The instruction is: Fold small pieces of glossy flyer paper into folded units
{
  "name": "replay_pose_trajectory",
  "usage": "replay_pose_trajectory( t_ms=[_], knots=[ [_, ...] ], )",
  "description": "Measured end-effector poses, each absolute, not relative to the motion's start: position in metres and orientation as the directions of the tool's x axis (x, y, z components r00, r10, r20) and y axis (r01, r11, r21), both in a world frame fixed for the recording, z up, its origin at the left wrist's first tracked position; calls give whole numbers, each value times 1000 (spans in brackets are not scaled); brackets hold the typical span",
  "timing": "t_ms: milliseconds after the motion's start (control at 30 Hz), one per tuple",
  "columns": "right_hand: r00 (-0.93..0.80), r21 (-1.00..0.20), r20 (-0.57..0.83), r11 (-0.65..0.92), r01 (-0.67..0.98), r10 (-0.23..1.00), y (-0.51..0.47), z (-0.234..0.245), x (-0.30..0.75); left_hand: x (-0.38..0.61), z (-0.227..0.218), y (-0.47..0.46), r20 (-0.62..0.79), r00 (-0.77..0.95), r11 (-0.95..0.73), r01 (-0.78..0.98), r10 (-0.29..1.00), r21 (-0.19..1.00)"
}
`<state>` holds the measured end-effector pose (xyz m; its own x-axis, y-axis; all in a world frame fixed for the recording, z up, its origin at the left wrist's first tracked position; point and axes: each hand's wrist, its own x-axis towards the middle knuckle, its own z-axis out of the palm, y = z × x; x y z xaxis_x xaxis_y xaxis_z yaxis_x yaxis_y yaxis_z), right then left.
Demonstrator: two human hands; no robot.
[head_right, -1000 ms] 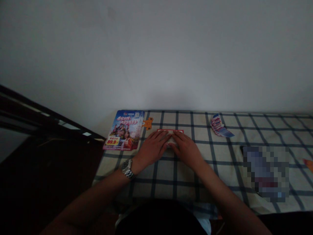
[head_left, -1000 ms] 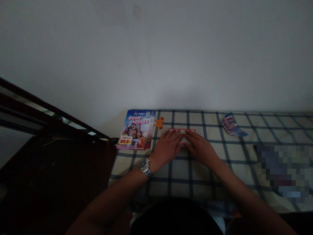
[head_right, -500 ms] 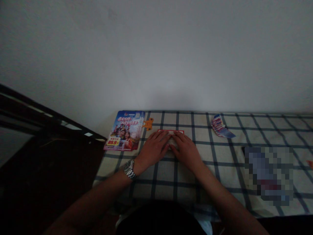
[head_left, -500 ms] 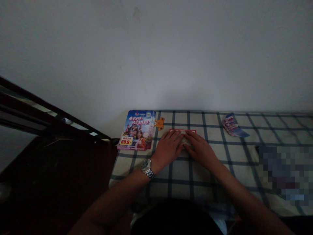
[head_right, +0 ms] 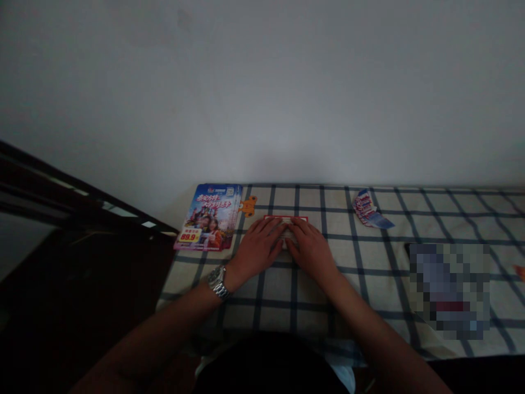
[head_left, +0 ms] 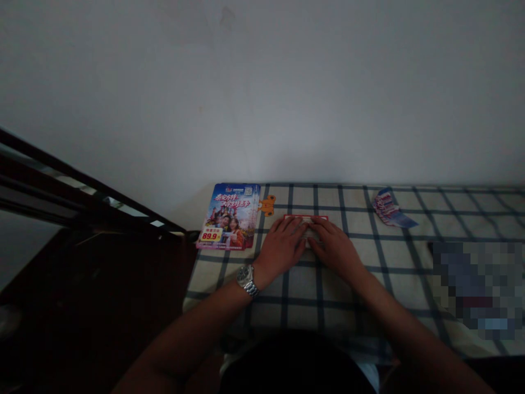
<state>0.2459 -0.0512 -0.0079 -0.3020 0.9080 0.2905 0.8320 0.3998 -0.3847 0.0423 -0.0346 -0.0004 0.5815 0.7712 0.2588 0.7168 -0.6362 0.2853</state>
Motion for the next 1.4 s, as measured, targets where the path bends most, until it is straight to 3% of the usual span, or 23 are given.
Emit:
replay_pose_trajectory(
  t_ms=[1400],
  knots=[
    [-322,-353,292,415,839,900,-55,-17,249,46,-11,-32,315,562,-638,730,765,245]
  ],
)
